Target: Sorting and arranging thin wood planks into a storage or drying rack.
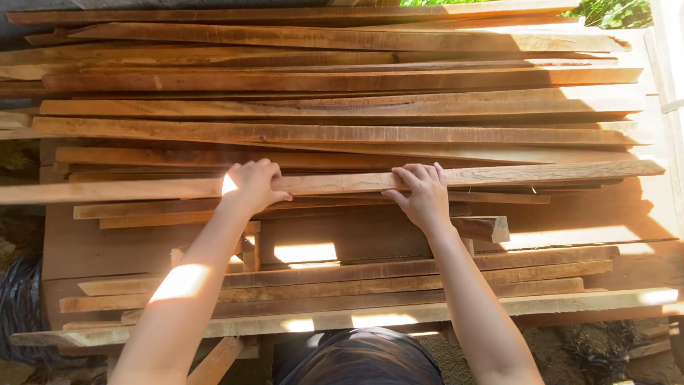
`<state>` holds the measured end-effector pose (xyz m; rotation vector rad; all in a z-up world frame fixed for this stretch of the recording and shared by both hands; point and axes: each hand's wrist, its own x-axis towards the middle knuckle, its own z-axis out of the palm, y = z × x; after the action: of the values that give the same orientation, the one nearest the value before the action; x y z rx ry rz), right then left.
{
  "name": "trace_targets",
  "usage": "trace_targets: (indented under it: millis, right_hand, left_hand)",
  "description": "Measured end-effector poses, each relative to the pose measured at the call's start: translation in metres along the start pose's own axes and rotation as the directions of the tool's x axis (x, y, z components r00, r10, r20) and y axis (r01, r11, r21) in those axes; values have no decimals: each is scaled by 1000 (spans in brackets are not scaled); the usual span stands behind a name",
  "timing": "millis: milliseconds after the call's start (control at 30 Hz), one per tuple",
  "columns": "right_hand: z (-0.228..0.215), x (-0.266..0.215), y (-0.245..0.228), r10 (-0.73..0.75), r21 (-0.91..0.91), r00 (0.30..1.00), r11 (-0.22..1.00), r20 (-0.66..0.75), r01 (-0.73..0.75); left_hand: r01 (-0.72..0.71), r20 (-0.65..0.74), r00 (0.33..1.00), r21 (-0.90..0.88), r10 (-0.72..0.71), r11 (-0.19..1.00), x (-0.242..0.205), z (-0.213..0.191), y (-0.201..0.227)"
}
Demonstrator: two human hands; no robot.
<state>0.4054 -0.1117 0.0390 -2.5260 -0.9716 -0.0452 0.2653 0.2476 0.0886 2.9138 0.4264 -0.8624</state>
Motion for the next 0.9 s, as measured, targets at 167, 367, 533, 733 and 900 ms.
trace_targets:
  millis: [167,367,533,733,900]
  right_hand:
    - [-3,-24,-7,50,46,992,997,113,-56]
    - [18,-40,-2,135,115,981,982,141,-152]
    - [24,8,-5,36,100,970,995,-242,-12]
    - [24,77,-8,82,-6,990,997,-116,-83]
    - [32,87,26,-100,-114,994,989,-45,94]
  left_hand:
    - [-16,115,993,-92,26,996,-19,22,8]
    - [61,164,986,-285,-14,957,-12,60,7]
    - [-122,-394,919,-220,27,968,35,62,1]
    - [-14,-405,911,-204,-71,979,52,-20,6]
    - [-28,-528,845,-199,-83,980,63,20,-12]
